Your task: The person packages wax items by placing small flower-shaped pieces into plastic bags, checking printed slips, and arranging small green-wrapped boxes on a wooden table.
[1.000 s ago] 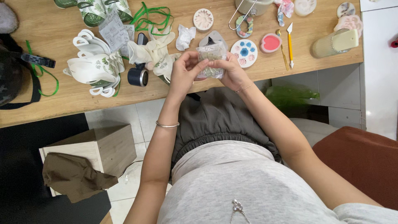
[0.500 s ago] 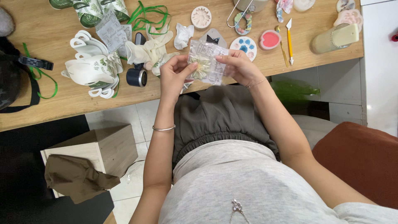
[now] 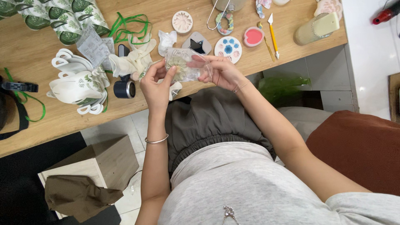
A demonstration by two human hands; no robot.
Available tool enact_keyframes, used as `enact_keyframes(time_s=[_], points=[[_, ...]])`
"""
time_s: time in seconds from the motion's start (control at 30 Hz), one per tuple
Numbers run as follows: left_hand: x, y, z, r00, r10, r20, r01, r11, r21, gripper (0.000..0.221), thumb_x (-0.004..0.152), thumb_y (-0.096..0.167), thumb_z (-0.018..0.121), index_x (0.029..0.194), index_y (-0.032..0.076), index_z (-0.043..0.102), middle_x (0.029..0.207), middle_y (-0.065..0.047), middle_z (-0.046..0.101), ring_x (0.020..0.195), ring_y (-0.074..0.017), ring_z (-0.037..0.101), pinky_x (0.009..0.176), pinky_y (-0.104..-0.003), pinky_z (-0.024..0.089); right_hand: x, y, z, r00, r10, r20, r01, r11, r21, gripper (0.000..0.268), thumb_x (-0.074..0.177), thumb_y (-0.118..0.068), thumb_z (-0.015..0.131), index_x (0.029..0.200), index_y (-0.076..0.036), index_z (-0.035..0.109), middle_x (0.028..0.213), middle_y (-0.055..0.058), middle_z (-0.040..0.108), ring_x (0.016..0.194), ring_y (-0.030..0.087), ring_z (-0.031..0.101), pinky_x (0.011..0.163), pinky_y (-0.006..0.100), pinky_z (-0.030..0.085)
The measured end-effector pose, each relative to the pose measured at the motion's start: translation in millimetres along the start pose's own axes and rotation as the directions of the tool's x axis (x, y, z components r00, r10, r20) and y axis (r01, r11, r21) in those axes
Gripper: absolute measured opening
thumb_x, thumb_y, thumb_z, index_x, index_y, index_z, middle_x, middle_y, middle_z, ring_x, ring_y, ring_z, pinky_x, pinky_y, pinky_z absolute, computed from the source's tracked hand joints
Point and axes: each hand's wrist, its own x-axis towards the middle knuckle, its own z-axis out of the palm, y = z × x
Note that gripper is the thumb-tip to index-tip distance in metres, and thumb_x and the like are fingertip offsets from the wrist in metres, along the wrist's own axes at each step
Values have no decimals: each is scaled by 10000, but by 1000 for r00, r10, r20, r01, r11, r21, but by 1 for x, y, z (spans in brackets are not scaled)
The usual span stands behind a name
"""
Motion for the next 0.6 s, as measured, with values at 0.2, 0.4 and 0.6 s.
enact_keyframes(time_s=[0.2, 0.4, 0.6], points=[[-7, 12, 6, 975, -165, 146, 182, 977, -108, 300, 906, 97, 804, 1170, -21, 727, 945, -53, 771, 791, -66, 714, 623, -239, 593, 5, 23, -13, 935, -15, -354, -74, 969, -237, 403, 957, -101, 738, 1331, 31, 665, 1002, 15, 700, 643, -13, 566, 496, 144, 417], [-7, 3, 10, 995, -27, 95, 27, 1000, 2, 308, 891, 80, 838, 1150, -43, 728, 921, -77, 771, 812, -84, 725, 697, -233, 609, 4, 23, -18, 968, 16, -250, -81, 964, -253, 251, 977, -144, 757, 1171, 13, 731, 708, -25, 577, 546, 39, 478, 492, 207, 390], [1, -8, -10, 995, -103, 5, 103, 986, -133, 311, 921, 35, 809, 1184, -53, 668, 985, -79, 750, 866, -99, 715, 743, -229, 595, -8, 3, -50, 915, -19, -403, -48, 987, -155, 172, 946, -151, 753, 1028, -2, 725, 807, 30, 693, 649, 97, 645, 585, 227, 522]])
